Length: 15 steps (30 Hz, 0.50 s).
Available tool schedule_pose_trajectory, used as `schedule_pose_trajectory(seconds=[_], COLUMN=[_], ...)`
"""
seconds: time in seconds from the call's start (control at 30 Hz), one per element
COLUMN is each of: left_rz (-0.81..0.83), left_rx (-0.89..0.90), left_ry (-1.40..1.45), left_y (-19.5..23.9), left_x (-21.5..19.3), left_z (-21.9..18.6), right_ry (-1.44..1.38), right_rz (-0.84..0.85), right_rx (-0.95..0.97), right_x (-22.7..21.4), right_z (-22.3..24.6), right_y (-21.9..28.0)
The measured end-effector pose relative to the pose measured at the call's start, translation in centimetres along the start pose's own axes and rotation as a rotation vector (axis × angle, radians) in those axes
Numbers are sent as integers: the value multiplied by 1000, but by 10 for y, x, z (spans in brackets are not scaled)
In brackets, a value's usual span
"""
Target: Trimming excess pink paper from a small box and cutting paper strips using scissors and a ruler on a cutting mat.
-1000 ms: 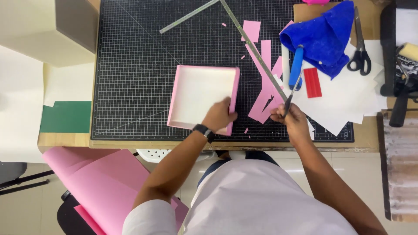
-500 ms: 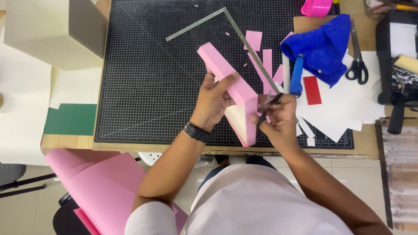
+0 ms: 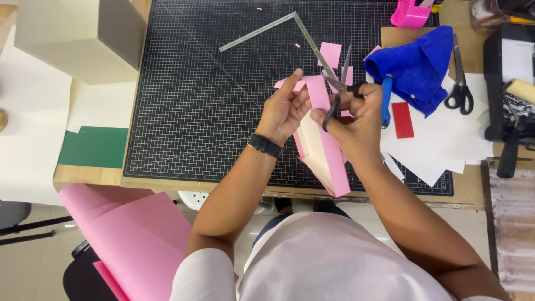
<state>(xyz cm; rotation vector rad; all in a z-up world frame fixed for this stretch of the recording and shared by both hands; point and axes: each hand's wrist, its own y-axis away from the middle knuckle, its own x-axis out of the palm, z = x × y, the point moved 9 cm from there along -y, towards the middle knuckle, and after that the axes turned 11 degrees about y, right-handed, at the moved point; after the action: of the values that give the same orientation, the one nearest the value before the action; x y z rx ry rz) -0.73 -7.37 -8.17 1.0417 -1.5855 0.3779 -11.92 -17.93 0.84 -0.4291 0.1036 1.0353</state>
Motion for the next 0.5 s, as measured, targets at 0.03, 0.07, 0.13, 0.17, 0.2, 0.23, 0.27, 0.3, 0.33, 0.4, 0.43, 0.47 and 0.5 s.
schedule_pose_trajectory(seconds=[0.03, 0.07, 0.13, 0.17, 0.2, 0.23, 0.27, 0.3, 0.33, 0.4, 0.43, 0.47, 0.5], left_rz=[-12, -24, -37, -53, -56, -73, -89, -90, -99, -101, -108, -115, -113], left_rx=[-10, -19, -16, -12, -10, -8, -6, -6, 1, 4, 9, 14, 12], left_ry=[2, 5, 15, 27, 28, 20, 13, 13, 20, 26, 18, 10, 9], left_y=[-2, -4, -4, -4, -3, -5, -6, -7, -7, -12, -14, -16, -12], left_x=[-2, -3, -2, -3, -5, -7, -9, -10, -11, -13, -16, -20, -16], left_z=[-3, -6, -8, -10, -9, -9, -9, -8, -8, -5, -4, -3, -4], right_ry=[-13, -27, -35, -42, -42, -48, -53, -53, -68, -82, -88, -94, -93], right_rz=[-7, -13, -22, -28, -24, -25, -26, -26, -23, -27, -35, -43, -46], right_rx=[21, 41, 47, 54, 55, 60, 65, 66, 83, 96, 104, 112, 113], right_x=[3, 6, 9, 11, 11, 11, 11, 11, 12, 13, 13, 14, 13], right_z=[-1, -3, -4, -5, -7, -10, -13, -13, -15, -14, -12, -10, -12], right_y=[-3, -6, -6, -6, -4, -4, -5, -4, -4, -5, -5, -4, -4])
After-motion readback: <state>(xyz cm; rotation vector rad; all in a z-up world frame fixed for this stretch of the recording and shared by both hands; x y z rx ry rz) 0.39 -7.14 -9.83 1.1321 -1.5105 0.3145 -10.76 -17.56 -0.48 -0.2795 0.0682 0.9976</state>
